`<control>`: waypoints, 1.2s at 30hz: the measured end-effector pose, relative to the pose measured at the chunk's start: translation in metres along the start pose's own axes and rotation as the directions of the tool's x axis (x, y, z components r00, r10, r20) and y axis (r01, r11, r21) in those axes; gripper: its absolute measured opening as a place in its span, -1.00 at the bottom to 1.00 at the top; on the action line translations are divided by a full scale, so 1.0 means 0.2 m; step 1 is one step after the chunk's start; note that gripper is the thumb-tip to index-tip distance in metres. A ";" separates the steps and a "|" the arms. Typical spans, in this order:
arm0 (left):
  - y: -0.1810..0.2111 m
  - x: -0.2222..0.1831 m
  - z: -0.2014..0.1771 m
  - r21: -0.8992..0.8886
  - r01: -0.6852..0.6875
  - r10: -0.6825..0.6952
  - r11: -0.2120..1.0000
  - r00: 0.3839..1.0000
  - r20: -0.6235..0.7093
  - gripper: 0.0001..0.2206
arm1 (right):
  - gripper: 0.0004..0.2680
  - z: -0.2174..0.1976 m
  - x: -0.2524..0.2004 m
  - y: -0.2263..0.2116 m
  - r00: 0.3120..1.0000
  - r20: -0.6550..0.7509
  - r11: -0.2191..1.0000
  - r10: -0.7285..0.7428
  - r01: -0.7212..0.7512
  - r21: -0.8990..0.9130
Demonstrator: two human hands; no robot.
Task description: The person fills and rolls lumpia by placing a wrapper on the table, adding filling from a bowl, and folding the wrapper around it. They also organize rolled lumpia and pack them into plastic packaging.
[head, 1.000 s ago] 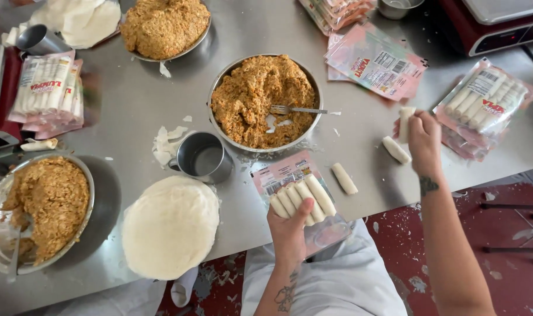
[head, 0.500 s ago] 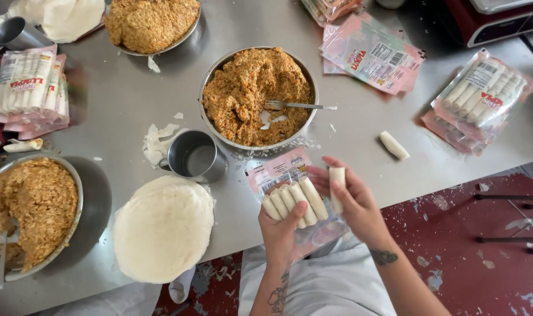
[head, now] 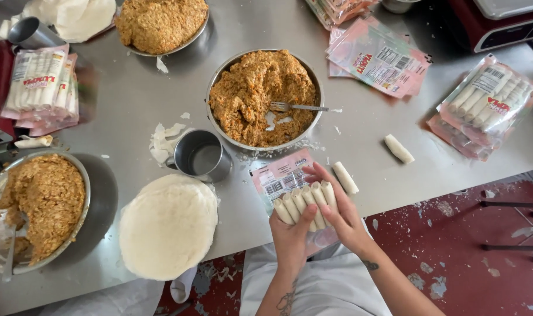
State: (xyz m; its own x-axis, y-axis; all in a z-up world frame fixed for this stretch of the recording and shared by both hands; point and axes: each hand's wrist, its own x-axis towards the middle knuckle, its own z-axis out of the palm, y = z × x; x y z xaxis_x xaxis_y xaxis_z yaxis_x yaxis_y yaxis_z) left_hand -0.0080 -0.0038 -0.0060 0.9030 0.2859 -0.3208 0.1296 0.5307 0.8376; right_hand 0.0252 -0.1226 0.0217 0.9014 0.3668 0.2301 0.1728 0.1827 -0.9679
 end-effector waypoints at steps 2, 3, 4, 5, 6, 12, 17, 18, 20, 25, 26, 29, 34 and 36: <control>-0.03 -0.01 0.00 -0.034 -0.158 0.159 0.987 0.986 0.049 -0.76 | -0.45 -0.02 0.00 0.03 0.996 -0.049 0.959 -0.075 0.058 -0.276; -0.04 -0.01 0.00 -0.033 -0.160 0.162 0.987 0.986 0.046 -0.76 | -0.45 -0.02 0.00 0.04 0.996 -0.046 0.960 -0.075 0.060 -0.274; -0.06 -0.02 0.00 -0.071 -0.112 0.116 0.991 0.992 0.048 -0.74 | -0.47 -0.02 0.00 0.05 0.990 -0.137 0.967 -0.040 0.004 -0.254; -0.08 -0.03 0.00 -0.109 -0.064 0.070 0.992 0.996 0.051 -0.71 | -0.48 -0.02 0.00 0.07 0.974 -0.225 0.972 -0.004 -0.050 -0.230; -0.09 -0.03 0.00 -0.109 -0.063 0.068 0.992 0.997 0.043 -0.71 | -0.48 0.00 0.00 0.04 0.975 -0.221 0.972 0.003 -0.054 -0.227; 0.03 0.00 0.00 -0.372 -0.037 0.062 0.928 0.996 0.058 -0.57 | -0.73 0.03 -0.07 0.10 0.920 -0.294 0.962 -0.261 0.224 -0.154; 0.15 -0.03 0.05 -0.166 -0.143 0.172 0.976 0.969 0.178 -0.28 | -0.13 0.07 -0.11 0.22 0.983 -0.182 0.994 -0.032 0.050 0.099; 0.12 -0.01 0.01 -0.168 -0.148 0.177 0.975 0.969 0.173 -0.28 | -0.13 0.07 -0.10 0.20 0.984 -0.175 0.994 -0.032 0.050 0.101; 0.06 0.01 -0.07 -0.088 -0.176 0.191 0.980 0.956 0.220 -0.07 | -0.13 0.08 -0.11 0.15 0.959 -0.264 0.963 0.102 -0.028 0.268; 0.03 -0.07 -0.24 0.458 -0.724 0.445 0.516 0.684 0.578 -0.46 | -0.21 -0.32 -0.43 0.30 0.796 -0.298 0.798 0.527 -0.344 0.494; -0.04 -0.09 -0.30 0.453 -0.836 0.272 0.311 0.535 0.800 -0.57 | -0.31 -0.43 -0.54 0.36 0.681 -0.312 0.717 0.663 -0.456 0.528; -0.15 -0.13 -0.36 0.433 -0.847 0.207 -0.308 0.384 0.900 -0.64 | -0.11 -0.47 -0.67 0.29 0.774 -0.116 0.703 0.622 -0.488 0.517; -0.17 -0.14 -0.34 0.559 -0.825 0.264 -0.088 0.522 0.811 -0.76 | -0.05 -0.31 -0.83 0.24 0.743 0.166 0.577 0.648 -0.621 0.531; -0.14 -0.17 -0.30 0.577 -0.811 0.247 0.095 0.581 0.775 -0.68 | -0.07 -0.22 -0.83 0.17 0.683 0.312 0.474 0.660 -0.702 0.531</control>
State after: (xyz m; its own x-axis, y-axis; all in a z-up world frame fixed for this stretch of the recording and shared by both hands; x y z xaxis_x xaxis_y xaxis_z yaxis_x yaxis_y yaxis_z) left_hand -0.0660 0.0196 -0.0449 0.8744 -0.3213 0.3635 -0.4833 -0.6419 0.5953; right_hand -0.1004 -0.2171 -0.0537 0.6056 0.6562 -0.4502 -0.7616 0.3141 -0.5668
